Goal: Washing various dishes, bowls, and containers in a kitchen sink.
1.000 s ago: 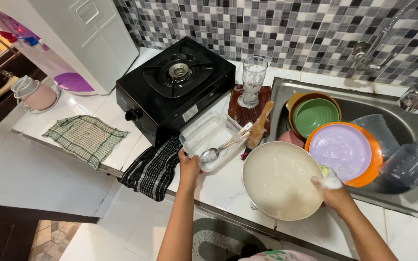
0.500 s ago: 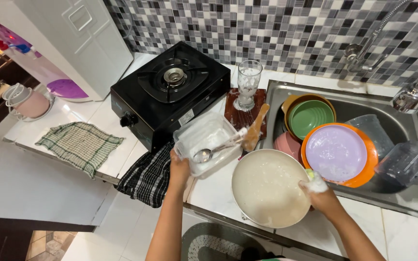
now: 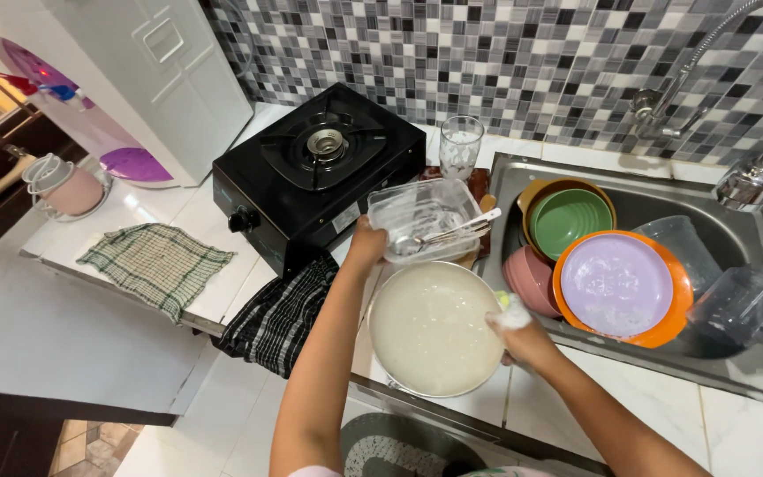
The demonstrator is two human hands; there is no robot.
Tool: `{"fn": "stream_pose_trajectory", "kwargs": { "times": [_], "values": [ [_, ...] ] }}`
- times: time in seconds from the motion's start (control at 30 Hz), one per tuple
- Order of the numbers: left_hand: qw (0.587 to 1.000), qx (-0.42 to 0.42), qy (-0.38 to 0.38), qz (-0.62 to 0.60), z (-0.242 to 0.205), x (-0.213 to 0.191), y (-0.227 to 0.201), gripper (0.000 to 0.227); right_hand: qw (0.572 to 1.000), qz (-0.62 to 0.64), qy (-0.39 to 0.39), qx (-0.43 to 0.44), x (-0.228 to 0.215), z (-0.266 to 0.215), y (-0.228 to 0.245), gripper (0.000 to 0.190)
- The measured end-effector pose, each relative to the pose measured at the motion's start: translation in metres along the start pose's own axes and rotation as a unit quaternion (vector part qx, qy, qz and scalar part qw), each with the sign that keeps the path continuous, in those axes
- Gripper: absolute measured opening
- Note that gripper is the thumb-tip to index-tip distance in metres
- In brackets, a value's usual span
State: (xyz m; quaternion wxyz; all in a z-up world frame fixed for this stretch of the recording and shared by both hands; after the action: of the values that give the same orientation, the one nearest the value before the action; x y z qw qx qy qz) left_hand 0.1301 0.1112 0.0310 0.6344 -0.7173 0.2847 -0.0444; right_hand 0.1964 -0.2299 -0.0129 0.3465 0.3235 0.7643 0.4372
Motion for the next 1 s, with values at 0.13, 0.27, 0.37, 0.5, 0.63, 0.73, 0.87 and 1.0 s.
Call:
{"fn": "stream_pose_trajectory", "kwargs": {
  "times": [0.13,0.27,0.37,0.5,0.63,0.73,0.87,1.0],
  "values": [
    [1.0,0.004,0.0,0.012,0.041,0.003,0.02,0.079,0.997,-0.077,0.015,-0.007,0.024,0.012,0.003,0.035],
    [0.999,0.026,-0.031,0.014,0.059,-0.001,0.031,0.061,0.995,-0.087,0.031,-0.032,0.045,-0.002,0.032,0.039],
    [0.996,0.064,-0.055,-0.003,0.08,0.0,0.058,0.061,0.996,-0.071,0.035,-0.034,0.057,-0.004,0.036,0.041],
    [0.964,0.234,-0.104,0.069,0.028,-0.037,0.041,0.062,0.998,-0.041,0.049,-0.022,0.075,0.02,0.007,0.034],
    [0.962,0.254,-0.097,0.016,-0.064,-0.089,0.023,0.06,0.997,-0.033,0.068,-0.029,0.086,0.033,-0.004,0.032],
    [0.957,0.257,-0.137,0.002,-0.119,-0.112,0.03,0.051,0.994,-0.01,0.087,-0.058,0.09,0.029,0.01,0.033],
    [0.948,0.262,-0.18,0.016,-0.187,-0.116,0.03,0.034,0.998,-0.02,0.054,-0.039,0.083,0.006,0.043,0.036],
    [0.935,0.293,-0.185,0.071,-0.224,-0.101,0.038,0.024,0.997,-0.051,0.045,-0.022,0.068,-0.005,0.054,0.037]
  ]
}}
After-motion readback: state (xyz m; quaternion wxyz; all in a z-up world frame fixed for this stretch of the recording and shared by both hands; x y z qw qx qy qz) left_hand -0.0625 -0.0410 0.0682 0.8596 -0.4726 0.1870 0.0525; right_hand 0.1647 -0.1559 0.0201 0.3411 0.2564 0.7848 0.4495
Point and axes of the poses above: each hand's wrist, its own z-axis towards the middle knuckle, its own x-axis out of the palm, y = z × x, the point moved 4 cm from there along z, towards the middle knuckle, and after that the axes turned 13 degrees about -y, right-handed, at the moved point
